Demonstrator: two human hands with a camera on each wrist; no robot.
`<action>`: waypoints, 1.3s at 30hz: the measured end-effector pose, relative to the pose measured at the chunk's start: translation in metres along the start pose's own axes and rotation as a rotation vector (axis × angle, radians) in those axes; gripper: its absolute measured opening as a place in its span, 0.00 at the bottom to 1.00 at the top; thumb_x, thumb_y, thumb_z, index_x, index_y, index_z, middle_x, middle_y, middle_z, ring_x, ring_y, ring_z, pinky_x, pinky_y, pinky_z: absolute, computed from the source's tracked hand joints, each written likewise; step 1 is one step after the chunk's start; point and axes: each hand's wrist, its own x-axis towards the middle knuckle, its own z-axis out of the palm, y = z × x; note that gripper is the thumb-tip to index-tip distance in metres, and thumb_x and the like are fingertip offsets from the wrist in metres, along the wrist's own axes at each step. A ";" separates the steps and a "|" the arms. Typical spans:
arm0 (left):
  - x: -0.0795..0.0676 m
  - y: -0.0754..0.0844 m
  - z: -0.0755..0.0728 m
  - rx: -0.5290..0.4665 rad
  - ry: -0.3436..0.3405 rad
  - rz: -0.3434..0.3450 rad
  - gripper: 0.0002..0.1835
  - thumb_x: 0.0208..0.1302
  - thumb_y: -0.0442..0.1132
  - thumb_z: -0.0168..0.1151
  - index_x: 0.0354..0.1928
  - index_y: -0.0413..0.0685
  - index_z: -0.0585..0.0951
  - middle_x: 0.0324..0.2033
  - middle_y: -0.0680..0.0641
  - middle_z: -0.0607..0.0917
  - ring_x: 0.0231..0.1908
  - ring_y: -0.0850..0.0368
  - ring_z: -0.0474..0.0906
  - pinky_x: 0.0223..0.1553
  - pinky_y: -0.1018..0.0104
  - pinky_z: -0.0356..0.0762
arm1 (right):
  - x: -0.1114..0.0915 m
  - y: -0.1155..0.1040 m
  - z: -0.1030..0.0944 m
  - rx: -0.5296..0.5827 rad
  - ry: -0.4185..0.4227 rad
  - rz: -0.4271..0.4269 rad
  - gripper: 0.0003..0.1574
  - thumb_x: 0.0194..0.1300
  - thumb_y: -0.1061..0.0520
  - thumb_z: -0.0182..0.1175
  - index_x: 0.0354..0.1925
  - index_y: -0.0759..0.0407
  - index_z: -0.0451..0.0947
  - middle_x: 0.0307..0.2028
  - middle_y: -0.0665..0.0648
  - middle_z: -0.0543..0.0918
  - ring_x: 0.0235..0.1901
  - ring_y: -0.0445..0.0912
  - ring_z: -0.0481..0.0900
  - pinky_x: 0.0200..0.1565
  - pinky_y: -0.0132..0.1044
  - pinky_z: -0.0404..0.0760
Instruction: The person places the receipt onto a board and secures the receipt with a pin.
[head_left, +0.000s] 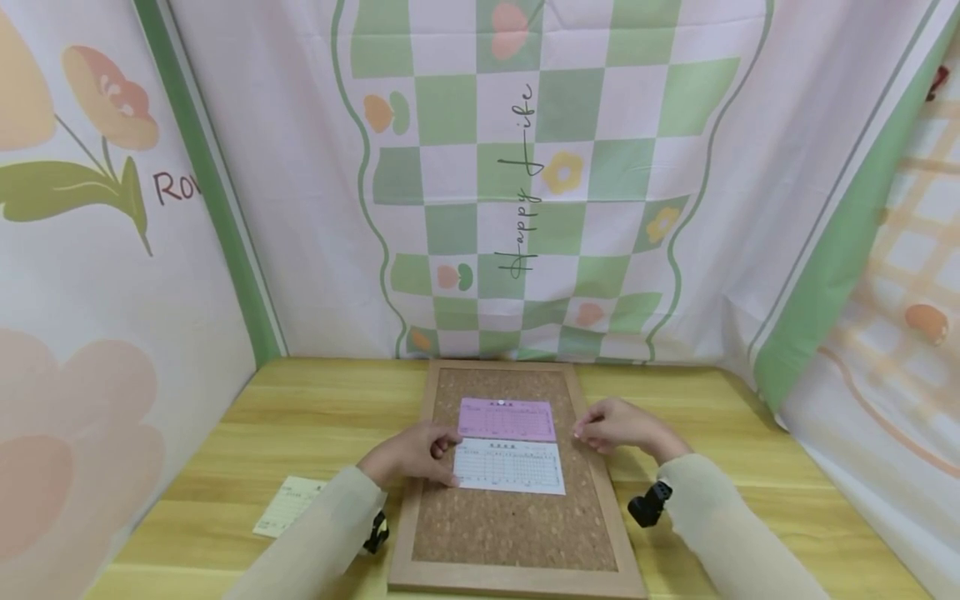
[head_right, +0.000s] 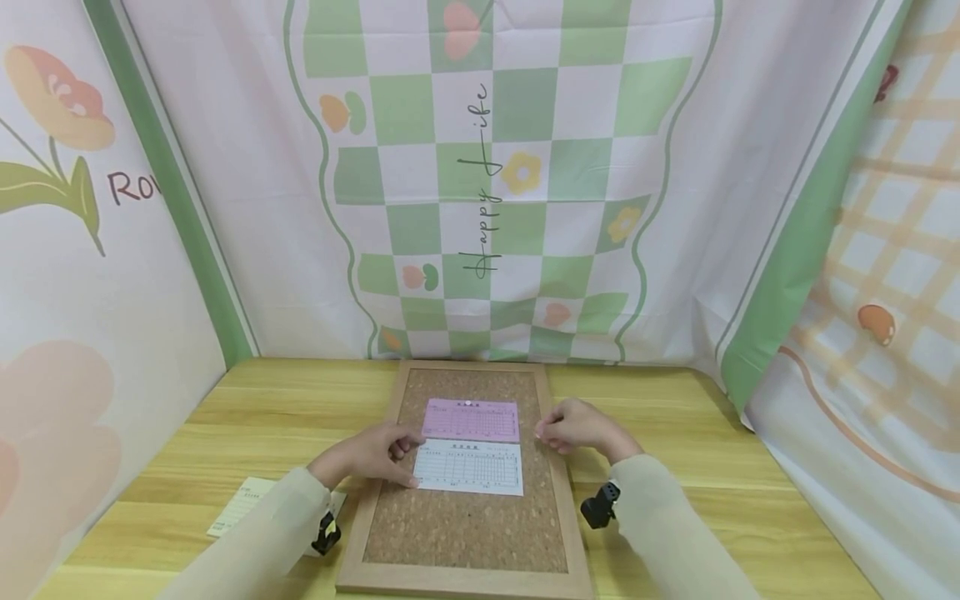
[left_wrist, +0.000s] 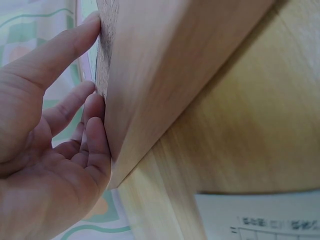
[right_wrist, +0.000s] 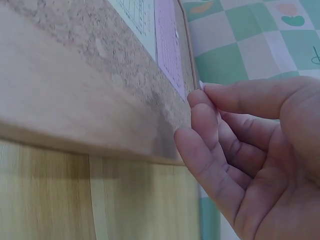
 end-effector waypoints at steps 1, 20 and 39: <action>0.000 0.000 0.000 0.000 -0.001 0.000 0.32 0.53 0.33 0.78 0.60 0.35 0.77 0.37 0.45 0.74 0.38 0.54 0.66 0.39 0.62 0.67 | 0.001 0.000 0.001 -0.001 -0.002 -0.002 0.10 0.67 0.62 0.62 0.40 0.71 0.83 0.29 0.56 0.82 0.28 0.43 0.78 0.33 0.39 0.82; -0.001 0.002 -0.001 -0.018 0.004 -0.015 0.32 0.53 0.32 0.78 0.60 0.34 0.77 0.37 0.44 0.74 0.38 0.53 0.66 0.39 0.60 0.66 | 0.013 -0.018 0.018 -0.008 -0.032 -0.021 0.10 0.67 0.62 0.63 0.41 0.71 0.82 0.29 0.57 0.82 0.30 0.45 0.79 0.36 0.42 0.83; -0.001 0.002 -0.001 0.001 0.003 -0.016 0.33 0.53 0.33 0.78 0.61 0.34 0.77 0.38 0.45 0.74 0.39 0.53 0.67 0.41 0.60 0.68 | 0.028 -0.029 0.030 -0.015 -0.069 -0.050 0.10 0.69 0.63 0.61 0.43 0.70 0.83 0.29 0.56 0.83 0.31 0.46 0.80 0.36 0.43 0.84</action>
